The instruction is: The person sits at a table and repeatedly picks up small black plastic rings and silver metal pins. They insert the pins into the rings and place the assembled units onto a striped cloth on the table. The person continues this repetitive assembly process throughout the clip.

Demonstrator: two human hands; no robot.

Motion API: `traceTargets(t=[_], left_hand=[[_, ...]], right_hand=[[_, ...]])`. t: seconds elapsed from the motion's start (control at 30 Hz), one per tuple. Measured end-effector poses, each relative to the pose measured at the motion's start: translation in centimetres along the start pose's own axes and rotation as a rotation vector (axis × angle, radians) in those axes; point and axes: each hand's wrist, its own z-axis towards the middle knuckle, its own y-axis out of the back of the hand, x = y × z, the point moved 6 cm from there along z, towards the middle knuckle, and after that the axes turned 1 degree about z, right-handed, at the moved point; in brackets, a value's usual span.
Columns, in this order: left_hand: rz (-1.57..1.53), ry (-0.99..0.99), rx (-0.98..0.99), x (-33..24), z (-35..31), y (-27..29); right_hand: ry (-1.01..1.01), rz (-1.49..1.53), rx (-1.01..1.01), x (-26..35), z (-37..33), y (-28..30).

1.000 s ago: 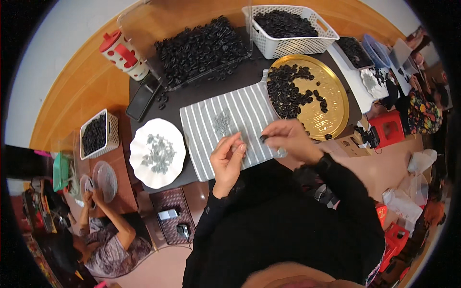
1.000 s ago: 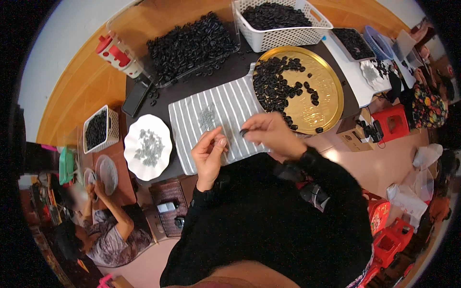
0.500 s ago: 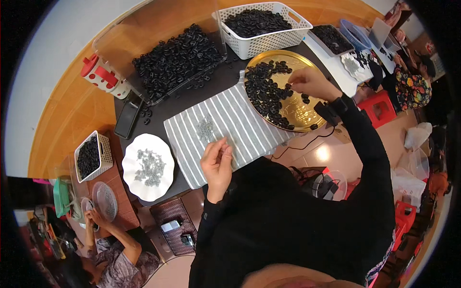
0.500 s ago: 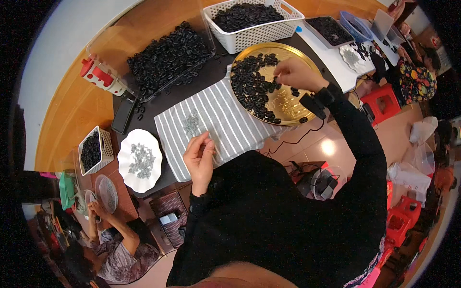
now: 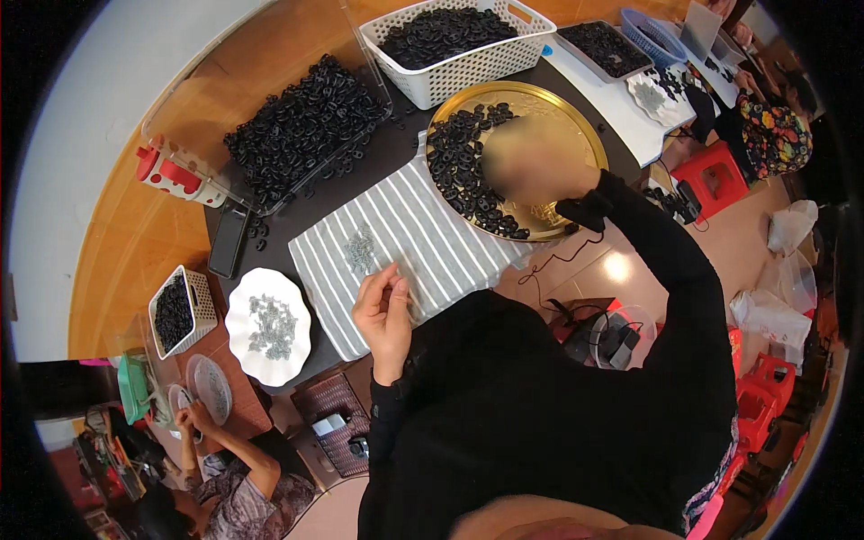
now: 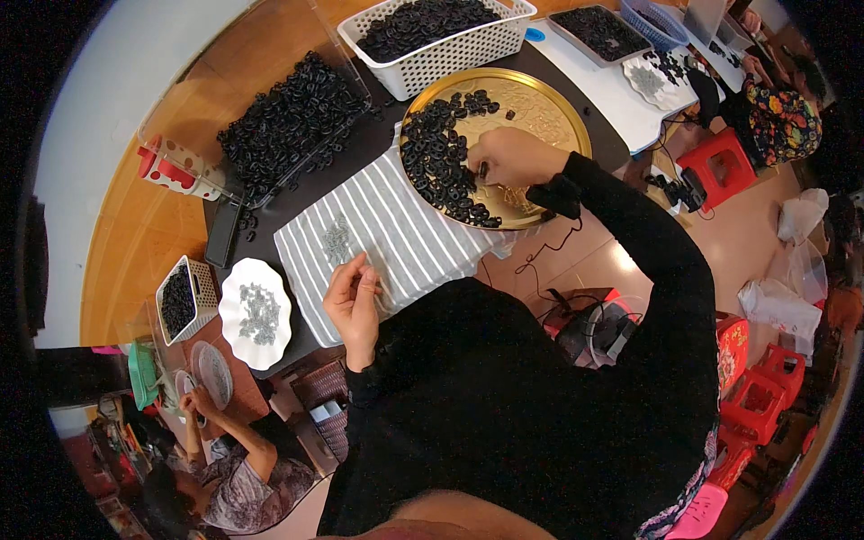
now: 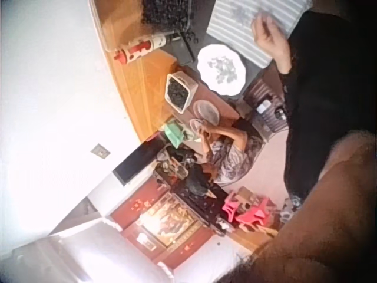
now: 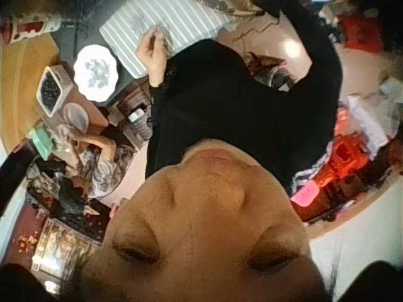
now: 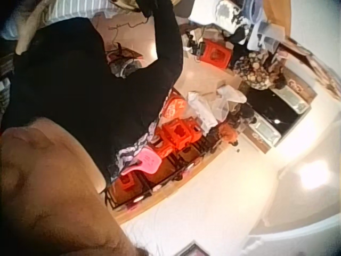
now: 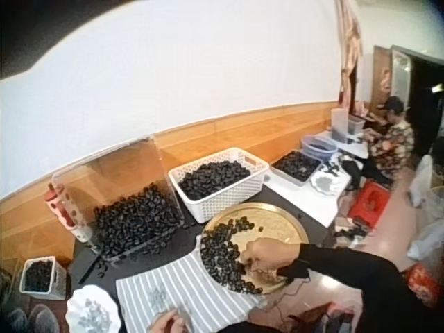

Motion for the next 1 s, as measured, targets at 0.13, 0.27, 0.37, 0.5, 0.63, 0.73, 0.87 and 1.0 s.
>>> traceTargets(t=[0.13, 0.27, 0.37, 0.5, 0.63, 0.73, 0.87, 1.0], left_hand=[[0.019, 0.012, -0.007, -0.2, 0.0, -0.1], [0.039, 0.021, -0.013, -0.1, 0.0, -0.2], [0.015, 0.004, -0.016, -0.1, -0.1, -0.2], [0.017, 0.016, -0.011, -0.1, 0.0, -0.4], [0.008, 0.009, -0.013, -0.1, -0.1, -0.4], [0.023, 0.011, -0.006, 0.0, -0.1, -0.2], [0.048, 0.006, -0.018, -0.4, 0.0, -0.3], [0.056, 0.014, -0.003, -0.1, -0.1, -0.2]], right_hand=[[0.145, -0.237, -0.383, -0.8, -1.8, 1.6], [0.082, 0.009, -0.208, -0.8, -2.2, 1.3], [0.158, -0.072, -0.206, 0.0, -2.0, 0.2], [0.223, -0.18, -0.238, 1.3, -0.8, -0.7], [0.167, -0.325, -0.191, 1.9, 0.9, -1.2], [0.113, -0.226, -0.115, 1.3, 1.9, -1.2], [0.119, -0.161, -0.136, 1.5, 2.1, -1.1], [0.057, -0.112, -0.108, 0.7, 2.4, -1.3]])
